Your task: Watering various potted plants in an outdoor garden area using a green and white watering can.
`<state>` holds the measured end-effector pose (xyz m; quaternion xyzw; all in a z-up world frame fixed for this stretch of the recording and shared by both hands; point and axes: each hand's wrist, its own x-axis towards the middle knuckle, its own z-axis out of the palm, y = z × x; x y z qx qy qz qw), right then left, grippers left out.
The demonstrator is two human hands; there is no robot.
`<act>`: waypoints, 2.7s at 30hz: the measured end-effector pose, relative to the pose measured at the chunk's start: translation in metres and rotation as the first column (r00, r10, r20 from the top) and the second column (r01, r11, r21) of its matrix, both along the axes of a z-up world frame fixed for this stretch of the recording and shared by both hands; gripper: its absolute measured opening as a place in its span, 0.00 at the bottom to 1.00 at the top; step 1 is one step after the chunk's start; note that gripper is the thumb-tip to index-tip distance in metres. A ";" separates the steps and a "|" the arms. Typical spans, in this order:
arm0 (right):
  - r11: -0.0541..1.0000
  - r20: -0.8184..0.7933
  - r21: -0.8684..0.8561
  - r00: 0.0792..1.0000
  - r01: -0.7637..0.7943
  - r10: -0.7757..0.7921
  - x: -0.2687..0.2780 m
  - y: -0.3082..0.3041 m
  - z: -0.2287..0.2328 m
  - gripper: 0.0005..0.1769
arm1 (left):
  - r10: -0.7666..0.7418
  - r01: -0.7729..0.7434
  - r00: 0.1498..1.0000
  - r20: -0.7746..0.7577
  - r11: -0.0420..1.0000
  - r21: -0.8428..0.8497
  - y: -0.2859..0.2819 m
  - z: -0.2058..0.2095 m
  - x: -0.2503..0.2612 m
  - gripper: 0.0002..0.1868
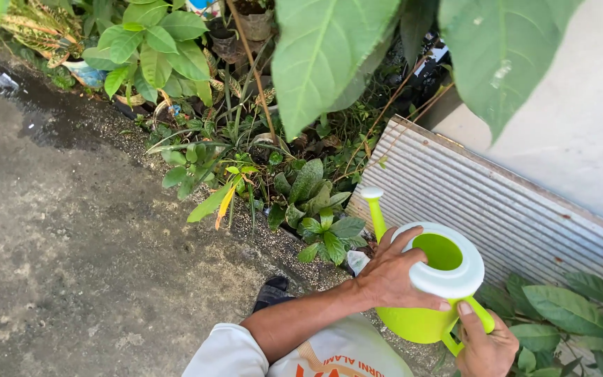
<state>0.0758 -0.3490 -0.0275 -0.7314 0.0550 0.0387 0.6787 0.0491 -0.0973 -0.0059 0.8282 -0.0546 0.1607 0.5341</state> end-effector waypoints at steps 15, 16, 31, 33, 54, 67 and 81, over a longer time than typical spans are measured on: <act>0.999 0.028 -0.013 0.999 0.042 -0.041 -0.034 -0.079 -0.006 0.07 | -0.028 0.034 0.997 -0.076 0.996 0.084 -0.075 0.003 -0.014 0.48; 0.999 0.028 -0.015 0.999 0.041 -0.041 -0.034 -0.079 -0.002 0.07 | -0.027 0.034 0.997 -0.077 0.996 0.082 -0.077 0.001 -0.014 0.48; 0.995 -0.015 -0.092 1.000 -0.025 0.024 -0.001 -0.011 0.020 0.07 | 0.020 -0.026 0.993 -0.116 0.998 -0.050 -0.024 -0.006 -0.006 0.46; 0.994 -0.044 -0.101 0.998 -0.050 0.045 0.006 0.012 0.029 0.07 | 0.038 -0.047 0.994 -0.100 0.995 -0.088 -0.012 -0.010 -0.004 0.47; 0.994 -0.019 -0.048 0.995 -0.100 0.099 0.024 0.050 0.019 0.06 | 0.117 -0.116 0.992 -0.036 0.993 0.025 0.029 -0.033 0.007 0.56; 0.999 -0.039 0.010 0.999 -0.037 0.037 -0.012 -0.025 -0.008 0.06 | -0.036 0.031 0.996 -0.083 0.997 -0.067 -0.007 -0.005 -0.005 0.63; 0.992 -0.079 -0.122 0.996 0.030 -0.040 -0.025 -0.040 0.009 0.08 | -0.112 0.120 0.977 -0.183 0.992 0.036 -0.037 -0.021 -0.008 0.63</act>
